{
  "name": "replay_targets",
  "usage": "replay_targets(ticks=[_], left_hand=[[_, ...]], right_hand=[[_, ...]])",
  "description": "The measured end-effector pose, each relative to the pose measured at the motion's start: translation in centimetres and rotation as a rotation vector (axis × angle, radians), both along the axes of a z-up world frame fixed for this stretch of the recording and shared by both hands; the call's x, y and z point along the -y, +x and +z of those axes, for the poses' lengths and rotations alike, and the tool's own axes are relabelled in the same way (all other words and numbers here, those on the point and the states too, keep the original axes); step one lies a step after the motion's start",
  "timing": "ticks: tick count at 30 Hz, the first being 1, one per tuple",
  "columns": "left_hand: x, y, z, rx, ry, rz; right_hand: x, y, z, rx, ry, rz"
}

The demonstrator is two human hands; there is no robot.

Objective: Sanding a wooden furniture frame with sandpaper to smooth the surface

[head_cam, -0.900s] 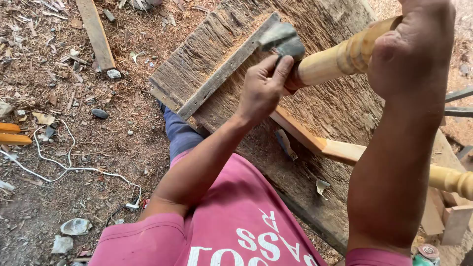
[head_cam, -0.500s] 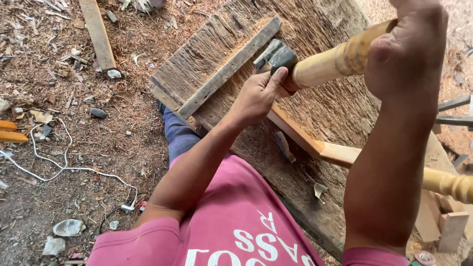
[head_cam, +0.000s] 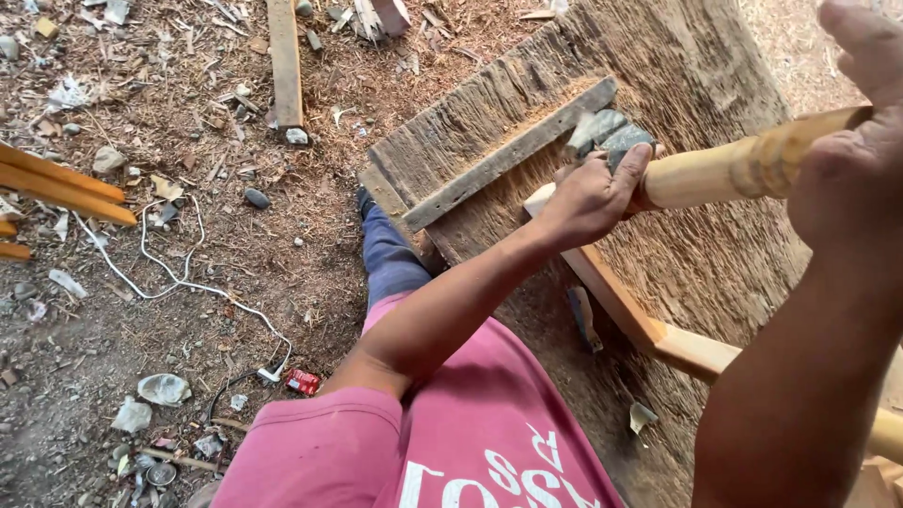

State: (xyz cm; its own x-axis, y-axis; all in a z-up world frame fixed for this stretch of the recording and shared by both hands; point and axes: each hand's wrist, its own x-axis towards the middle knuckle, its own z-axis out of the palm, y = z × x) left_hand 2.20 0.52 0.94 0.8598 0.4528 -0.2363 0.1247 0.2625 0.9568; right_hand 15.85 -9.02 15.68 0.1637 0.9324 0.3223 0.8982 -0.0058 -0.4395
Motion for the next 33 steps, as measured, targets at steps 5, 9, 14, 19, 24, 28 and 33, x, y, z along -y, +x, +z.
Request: replay_targets(ticks=[5,9,14,19,24,28,33], left_hand=[[2.1,-1.4,-0.7,0.163,0.122,0.142],[3.1,-1.2,-1.1,0.243,0.265,0.237],[1.2,0.4,-0.7,0.307,0.021,0.1],[2.8,-1.3,-1.9,0.325,0.215,0.162],[-3.6,0.8,1.7,0.246,-0.059,-0.322],[-3.5,-0.2,1.9,0.141,-0.054,-0.489],[0.5,-3.3,-1.8,0.363,0.125,-0.121]], right_hand=[[0.1,0.9,-0.6,0.043,0.041,0.091],[-1.4,-3.3,2.2,0.021,-0.052,-0.123],[-1.7,-3.5,2.5,0.024,-0.05,-0.194],[-1.1,-3.2,2.1,0.138,-0.056,-0.241],[-1.2,-3.9,2.4,0.247,0.008,-0.121],[0.8,-1.4,0.2,0.261,-0.114,-0.389],[-0.9,-4.2,1.9,0.085,0.027,-0.204]])
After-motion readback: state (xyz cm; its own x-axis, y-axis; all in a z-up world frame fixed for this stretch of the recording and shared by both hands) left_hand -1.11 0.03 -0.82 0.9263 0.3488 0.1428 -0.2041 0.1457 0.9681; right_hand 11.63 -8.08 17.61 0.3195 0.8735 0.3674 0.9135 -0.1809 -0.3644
